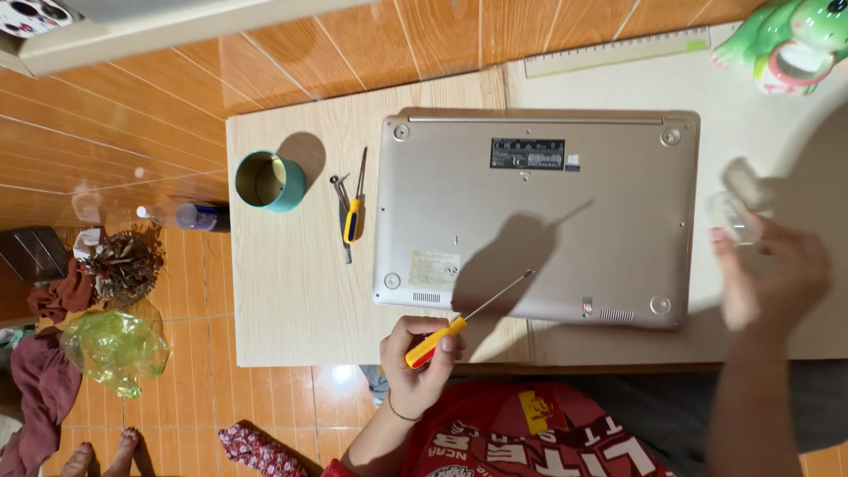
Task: Repairing a laptop by removing screws and prying open internal components.
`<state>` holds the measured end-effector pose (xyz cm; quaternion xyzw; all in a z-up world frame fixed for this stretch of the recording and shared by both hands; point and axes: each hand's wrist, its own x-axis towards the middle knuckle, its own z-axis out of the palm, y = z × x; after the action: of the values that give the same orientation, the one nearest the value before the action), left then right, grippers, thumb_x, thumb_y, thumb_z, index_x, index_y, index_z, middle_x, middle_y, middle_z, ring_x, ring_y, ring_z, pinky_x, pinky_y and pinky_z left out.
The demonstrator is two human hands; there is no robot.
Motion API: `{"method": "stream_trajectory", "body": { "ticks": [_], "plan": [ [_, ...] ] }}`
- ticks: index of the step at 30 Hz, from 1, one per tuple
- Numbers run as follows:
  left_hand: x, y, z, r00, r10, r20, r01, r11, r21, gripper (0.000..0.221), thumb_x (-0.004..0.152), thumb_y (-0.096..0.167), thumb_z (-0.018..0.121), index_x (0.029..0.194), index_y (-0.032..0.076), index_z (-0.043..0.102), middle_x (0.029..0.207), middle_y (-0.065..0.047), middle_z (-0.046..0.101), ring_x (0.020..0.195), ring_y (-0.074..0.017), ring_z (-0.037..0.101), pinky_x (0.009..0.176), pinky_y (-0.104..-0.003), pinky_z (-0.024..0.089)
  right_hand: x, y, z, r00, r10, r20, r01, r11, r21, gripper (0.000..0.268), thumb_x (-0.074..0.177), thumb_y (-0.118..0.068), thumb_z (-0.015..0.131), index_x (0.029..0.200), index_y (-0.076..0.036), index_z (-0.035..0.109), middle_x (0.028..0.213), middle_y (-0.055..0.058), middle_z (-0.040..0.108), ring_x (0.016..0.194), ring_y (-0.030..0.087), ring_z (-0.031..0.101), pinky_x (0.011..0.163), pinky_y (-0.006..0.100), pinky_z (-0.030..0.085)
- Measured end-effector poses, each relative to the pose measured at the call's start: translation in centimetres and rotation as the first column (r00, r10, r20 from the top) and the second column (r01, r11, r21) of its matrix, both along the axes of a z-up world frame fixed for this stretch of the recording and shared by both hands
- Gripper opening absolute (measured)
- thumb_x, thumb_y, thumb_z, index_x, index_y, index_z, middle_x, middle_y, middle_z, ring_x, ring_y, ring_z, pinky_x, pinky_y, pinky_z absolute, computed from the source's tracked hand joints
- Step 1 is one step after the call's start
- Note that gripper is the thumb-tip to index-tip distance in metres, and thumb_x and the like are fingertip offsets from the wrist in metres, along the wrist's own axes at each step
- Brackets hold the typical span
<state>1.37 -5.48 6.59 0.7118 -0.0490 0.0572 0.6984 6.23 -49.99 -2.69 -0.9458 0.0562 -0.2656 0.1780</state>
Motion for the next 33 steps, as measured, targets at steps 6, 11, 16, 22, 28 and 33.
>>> {"method": "stream_trajectory", "body": {
  "ticks": [6,11,16,22,28,33],
  "plan": [
    [1.0,0.5,-0.5,0.998,0.049,-0.046,-0.053,0.993,-0.104,0.013,0.101,0.007,0.066,0.105,-0.001,0.057,0.08,-0.012,0.073,0.066,-0.0128,0.068,0.061,-0.024,0.056,0.3,-5.5,-3.5,0.983,-0.164,-0.082,0.171,0.982,0.075,0.046,0.085,-0.02,0.087,0.127,-0.008,0.076,0.105,0.01,0.062,0.086,0.023,0.058,0.086,0.037,0.053],
    [2.0,1.6,-0.5,0.984,0.156,-0.081,-0.165,0.979,-0.122,0.014,0.1,0.01,0.066,0.102,-0.001,0.059,0.078,-0.013,0.072,0.064,-0.0136,0.066,0.06,-0.025,0.054,1.8,-2.0,0.4,0.979,-0.171,-0.106,0.173,0.985,0.009,0.05,0.086,-0.024,0.091,0.126,0.0,0.072,0.108,0.015,0.063,0.096,0.028,0.062,0.087,0.039,0.053],
    [3.2,3.9,-0.5,0.965,0.249,-0.084,-0.26,0.951,-0.167,0.014,0.102,0.012,0.063,0.101,-0.002,0.058,0.078,-0.011,0.068,0.066,-0.0137,0.065,0.061,-0.026,0.054,2.7,1.8,2.6,0.995,-0.098,0.008,0.095,0.984,0.15,0.051,0.098,-0.019,0.085,0.134,0.008,0.06,0.126,0.019,0.063,0.113,0.029,0.061,0.096,0.04,0.051],
    [5.2,7.0,-1.0,0.926,0.371,-0.066,-0.377,0.91,-0.171,0.012,0.104,0.01,0.061,0.102,-0.002,0.057,0.081,-0.01,0.065,0.067,-0.0134,0.063,0.061,-0.027,0.054,8.1,18.6,12.9,0.944,0.331,-0.005,-0.316,0.905,0.286,0.023,0.1,-0.013,0.077,0.121,-0.005,0.071,0.114,0.012,0.065,0.106,0.026,0.063,0.093,0.036,0.052],
    [6.7,9.1,-2.0,0.888,0.438,-0.139,-0.458,0.872,-0.172,0.013,0.103,0.011,0.062,0.102,-0.001,0.058,0.083,-0.009,0.067,0.07,-0.0125,0.064,0.062,-0.027,0.055,12.7,30.7,9.9,0.698,0.714,-0.06,-0.664,0.676,0.319,0.02,0.091,-0.012,0.072,0.11,-0.012,0.078,0.105,0.009,0.07,0.09,0.024,0.069,0.079,0.036,0.056],
    [7.0,9.9,-2.8,0.878,0.45,-0.161,-0.47,0.874,-0.123,0.014,0.102,0.013,0.064,0.102,0.0,0.059,0.083,-0.009,0.068,0.07,-0.0122,0.064,0.063,-0.026,0.054,13.8,34.2,7.2,0.665,0.746,-0.031,-0.728,0.657,0.196,0.015,0.09,-0.015,0.076,0.104,-0.013,0.081,0.092,0.005,0.067,0.082,0.023,0.067,0.073,0.038,0.056]
  ]
}}
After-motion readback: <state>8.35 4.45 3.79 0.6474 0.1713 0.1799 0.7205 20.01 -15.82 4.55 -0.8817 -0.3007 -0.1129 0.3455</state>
